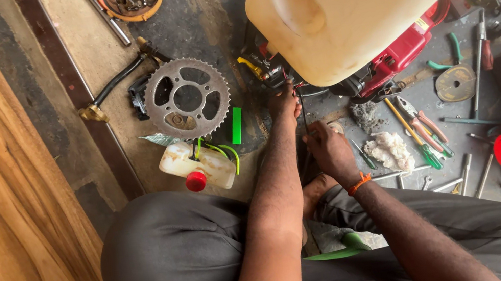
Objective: The person sits on the floor and works on a small red engine. They handle a white plastic fuel container, a green plastic ring, and a metal rod, using the rod to manipulate the container and the ring. The person also wipes the engine area with a cloth.
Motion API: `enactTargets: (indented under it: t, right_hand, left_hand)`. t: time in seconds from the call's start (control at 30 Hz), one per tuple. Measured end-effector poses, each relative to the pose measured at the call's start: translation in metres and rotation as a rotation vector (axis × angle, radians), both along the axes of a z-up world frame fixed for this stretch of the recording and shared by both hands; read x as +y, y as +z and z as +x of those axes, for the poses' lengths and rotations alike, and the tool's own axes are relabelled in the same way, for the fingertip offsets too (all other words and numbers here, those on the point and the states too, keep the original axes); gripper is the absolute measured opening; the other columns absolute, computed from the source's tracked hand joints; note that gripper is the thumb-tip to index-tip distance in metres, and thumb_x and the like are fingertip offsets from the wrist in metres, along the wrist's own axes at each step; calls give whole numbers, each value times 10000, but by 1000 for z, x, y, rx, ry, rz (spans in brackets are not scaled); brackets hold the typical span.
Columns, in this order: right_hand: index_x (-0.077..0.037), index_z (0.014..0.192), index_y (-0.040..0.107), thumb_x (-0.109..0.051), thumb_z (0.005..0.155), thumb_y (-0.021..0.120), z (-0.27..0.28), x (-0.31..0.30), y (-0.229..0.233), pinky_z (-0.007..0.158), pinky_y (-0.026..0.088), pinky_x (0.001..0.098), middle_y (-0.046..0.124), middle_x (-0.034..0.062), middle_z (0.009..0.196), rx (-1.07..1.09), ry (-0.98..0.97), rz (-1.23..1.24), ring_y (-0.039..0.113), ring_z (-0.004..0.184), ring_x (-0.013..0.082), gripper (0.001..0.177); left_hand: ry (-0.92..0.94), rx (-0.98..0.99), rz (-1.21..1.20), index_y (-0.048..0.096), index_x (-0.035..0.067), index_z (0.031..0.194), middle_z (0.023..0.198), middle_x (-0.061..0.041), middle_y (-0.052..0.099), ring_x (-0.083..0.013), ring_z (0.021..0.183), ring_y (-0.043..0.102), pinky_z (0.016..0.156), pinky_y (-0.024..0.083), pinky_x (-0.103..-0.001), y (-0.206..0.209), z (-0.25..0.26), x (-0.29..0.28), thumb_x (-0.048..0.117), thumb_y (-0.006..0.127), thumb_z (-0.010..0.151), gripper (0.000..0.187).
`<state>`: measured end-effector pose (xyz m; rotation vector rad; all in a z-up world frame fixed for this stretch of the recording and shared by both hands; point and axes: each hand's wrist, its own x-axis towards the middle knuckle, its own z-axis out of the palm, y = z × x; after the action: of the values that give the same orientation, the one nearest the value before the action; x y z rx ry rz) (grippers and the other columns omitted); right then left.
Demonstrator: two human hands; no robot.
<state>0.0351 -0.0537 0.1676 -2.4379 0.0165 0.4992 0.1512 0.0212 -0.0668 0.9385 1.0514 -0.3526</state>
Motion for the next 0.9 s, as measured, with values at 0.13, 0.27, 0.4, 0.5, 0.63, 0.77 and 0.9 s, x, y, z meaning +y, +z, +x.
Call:
enactTargets:
  t: [0.13, 0.27, 0.4, 0.5, 0.63, 0.77, 0.9]
  right_hand:
    - [-77, 1219, 645, -248, 946, 677, 1, -7, -1, 685, 562, 414, 750, 126, 839, -16, 47, 33, 759, 785, 291, 323]
    - [-81, 1206, 672, -269, 961, 675, 4, -21, -2, 642, 570, 387, 765, 107, 833, 75, 3, -14, 756, 718, 251, 309]
    - [-90, 1154, 724, -270, 972, 667, 8, -27, 2, 637, 555, 401, 751, 135, 782, 155, -72, -54, 723, 681, 259, 262]
    - [-87, 1139, 713, -244, 953, 652, 5, -26, 3, 651, 562, 383, 756, 113, 792, 117, 23, -78, 753, 706, 216, 252]
    - [-76, 1090, 721, -227, 941, 648, -1, -24, 0, 670, 565, 382, 759, 103, 818, 15, 121, -78, 743, 750, 221, 225]
    - [-77, 1074, 713, -255, 944, 642, -2, -31, -4, 654, 580, 402, 754, 109, 762, 151, 14, -67, 753, 691, 240, 232]
    - [-104, 1057, 750, -307, 969, 641, 11, -43, 7, 676, 559, 402, 749, 104, 733, 120, -7, -261, 740, 684, 252, 247]
  left_hand:
    - [-135, -63, -44, 631, 120, 830, 664, 46, 548, -105, 454, 442, 407, 337, -261, 6, 6, 1, 480, 786, 903, 398]
    - [-149, 2, -242, 726, 168, 777, 646, 71, 512, -77, 463, 457, 432, 379, -230, 11, 3, 6, 423, 748, 900, 284]
    - [-112, 0, -313, 684, 162, 748, 613, 77, 457, -65, 461, 418, 437, 365, -202, 15, 3, 9, 528, 702, 940, 413]
    - [1, 33, -340, 658, 175, 791, 626, 77, 498, -70, 489, 450, 460, 392, -211, 10, 7, 6, 461, 740, 944, 334]
    - [42, -22, -439, 638, 181, 815, 636, 82, 522, -77, 515, 483, 488, 404, -213, -4, 10, 4, 328, 778, 932, 234]
    - [0, 13, -376, 692, 193, 841, 594, 74, 477, -80, 470, 438, 454, 371, -245, -12, 11, -3, 307, 739, 874, 127]
    - [-9, -156, -116, 683, 118, 897, 659, 49, 593, -78, 499, 487, 459, 403, -268, -21, 12, -23, 304, 763, 878, 203]
